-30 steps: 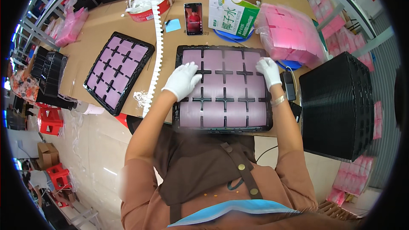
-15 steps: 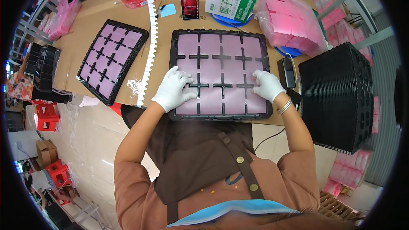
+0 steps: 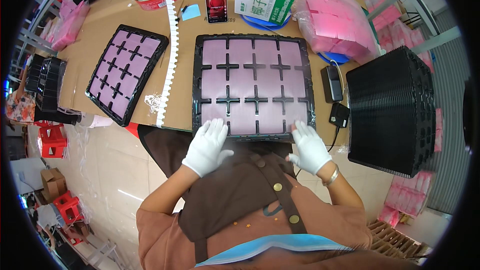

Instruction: The person assembles black plastic trays by placing pink foam inserts into them. They repeatedly pick up trays, insert the foam pieces, and set the completed units aside on the table.

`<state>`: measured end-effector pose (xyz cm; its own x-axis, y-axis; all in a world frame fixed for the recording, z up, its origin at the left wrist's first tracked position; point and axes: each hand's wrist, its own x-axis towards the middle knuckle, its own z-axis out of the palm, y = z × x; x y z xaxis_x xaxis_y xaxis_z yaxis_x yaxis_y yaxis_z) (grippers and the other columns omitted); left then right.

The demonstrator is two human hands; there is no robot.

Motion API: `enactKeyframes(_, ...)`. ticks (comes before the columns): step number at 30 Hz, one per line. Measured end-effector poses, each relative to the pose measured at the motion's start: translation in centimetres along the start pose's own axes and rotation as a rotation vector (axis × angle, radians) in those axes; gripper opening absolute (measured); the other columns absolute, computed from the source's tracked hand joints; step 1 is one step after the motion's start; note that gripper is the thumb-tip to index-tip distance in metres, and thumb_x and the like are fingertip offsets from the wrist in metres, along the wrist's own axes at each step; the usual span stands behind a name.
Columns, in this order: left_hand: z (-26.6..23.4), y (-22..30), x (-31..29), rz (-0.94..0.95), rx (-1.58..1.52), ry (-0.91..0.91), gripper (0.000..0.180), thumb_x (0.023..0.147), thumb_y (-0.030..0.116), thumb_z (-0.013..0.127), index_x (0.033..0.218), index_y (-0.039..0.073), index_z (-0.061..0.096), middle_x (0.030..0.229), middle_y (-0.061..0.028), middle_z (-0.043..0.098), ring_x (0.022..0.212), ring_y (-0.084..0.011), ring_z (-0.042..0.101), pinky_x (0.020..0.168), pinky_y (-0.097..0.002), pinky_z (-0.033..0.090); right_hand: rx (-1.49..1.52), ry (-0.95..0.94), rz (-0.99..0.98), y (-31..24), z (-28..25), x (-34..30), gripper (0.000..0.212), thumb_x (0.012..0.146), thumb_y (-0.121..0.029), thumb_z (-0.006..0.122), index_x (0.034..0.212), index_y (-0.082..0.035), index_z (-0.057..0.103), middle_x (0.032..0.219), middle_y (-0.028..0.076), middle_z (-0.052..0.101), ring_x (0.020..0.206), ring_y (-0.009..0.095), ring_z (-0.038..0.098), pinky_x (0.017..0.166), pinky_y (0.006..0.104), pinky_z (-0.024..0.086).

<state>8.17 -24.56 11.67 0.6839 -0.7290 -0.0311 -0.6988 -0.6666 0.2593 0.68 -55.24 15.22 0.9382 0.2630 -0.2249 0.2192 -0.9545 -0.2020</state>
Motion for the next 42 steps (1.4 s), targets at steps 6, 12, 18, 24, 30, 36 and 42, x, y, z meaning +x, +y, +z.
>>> enactKeyframes(6, 0.4, -3.3, -0.5, -0.452, -0.273, 0.571, 0.037, 0.078, 0.016, 0.073, 0.107, -0.002, 0.061, 0.101, -0.0183, 0.065, 0.093, -0.0340, 0.061, 0.087, -0.0412, 0.047, 0.266, 0.418, 0.427, 2.6, -0.5, 2.2, 0.028, 0.079, -0.024, 0.066, 0.095, -0.001, 0.064, 0.084, 0.022, 0.064, 0.082, 0.041, 0.060, 0.073, 0.0458, 0.048)
enactKeyframes(12, 4.7, -5.7, 0.7, -0.651, -0.430, 0.747, 0.022, 0.077, 0.015, 0.065, 0.092, -0.001, 0.066, 0.086, -0.0229, 0.062, 0.086, -0.0375, 0.059, 0.078, -0.0435, 0.048, 0.274, 0.708, 0.446, 8.8, 7.1, 3.5, 0.025, 0.085, -0.016, 0.061, 0.096, 0.006, 0.064, 0.091, 0.022, 0.061, 0.085, 0.036, 0.058, 0.083, 0.0431, 0.046)
enactKeyframes(18, 3.0, -2.9, -0.2, -0.791, -0.886, 0.716, 0.033, 0.080, 0.013, 0.065, 0.108, -0.003, 0.056, 0.093, -0.0160, 0.060, 0.089, -0.0236, 0.059, 0.080, -0.0331, 0.048, 0.848, 0.632, 0.510, 10.8, 6.7, 5.6, 0.022, 0.092, -0.017, 0.053, 0.096, 0.003, 0.063, 0.078, 0.002, 0.058, 0.064, 0.009, 0.046, 0.060, 0.0240, 0.039)
enactKeyframes(24, 0.9, -1.3, -1.9, -0.492, -1.449, 0.838, 0.041, 0.083, 0.007, 0.066, 0.117, -0.002, 0.045, 0.110, -0.0091, 0.054, 0.107, -0.0152, 0.051, 0.095, -0.0303, 0.041, 0.684, 1.199, 0.578, 8.8, -0.4, 3.0, 0.018, 0.094, -0.011, 0.052, 0.101, 0.003, 0.060, 0.094, 0.007, 0.058, 0.085, 0.015, 0.051, 0.079, 0.0280, 0.043)
enactKeyframes(30, -2.6, -9.8, -11.0, -0.754, -1.294, 1.514, 0.038, 0.086, 0.006, 0.056, 0.122, -0.003, 0.044, 0.111, -0.0089, 0.054, 0.098, -0.0153, 0.053, 0.087, -0.0301, 0.045, 0.792, 1.095, 0.315, 4.4, -2.1, 6.1, 0.004, 0.093, -0.005, 0.054, 0.090, -0.002, 0.055, 0.087, 0.000, 0.049, 0.074, 0.010, 0.045, 0.067, 0.0225, 0.040)
enactKeyframes(36, 3.2, -26.8, -14.3, -0.997, -0.922, 1.688, 0.045, 0.089, 0.005, 0.055, 0.132, -0.004, 0.043, 0.110, -0.0081, 0.057, 0.095, -0.0128, 0.053, 0.083, -0.0258, 0.044, 1.036, 0.566, 0.107, -4.2, 0.5, 11.7, 0.006, 0.085, -0.005, 0.060, 0.080, -0.002, 0.061, 0.075, 0.003, 0.058, 0.066, 0.009, 0.055, 0.058, 0.0245, 0.045)
enactKeyframes(42, 3.6, -30.4, -13.3, -1.344, -0.769, 1.286, 0.039, 0.082, 0.008, 0.059, 0.119, -0.005, 0.054, 0.104, -0.0143, 0.061, 0.094, -0.0208, 0.059, 0.083, -0.0328, 0.047, 0.758, 0.317, -0.325, -10.5, -0.5, 16.7, 0.008, 0.081, -0.008, 0.066, 0.080, -0.001, 0.062, 0.076, 0.011, 0.062, 0.068, 0.020, 0.062, 0.064, 0.0297, 0.048)
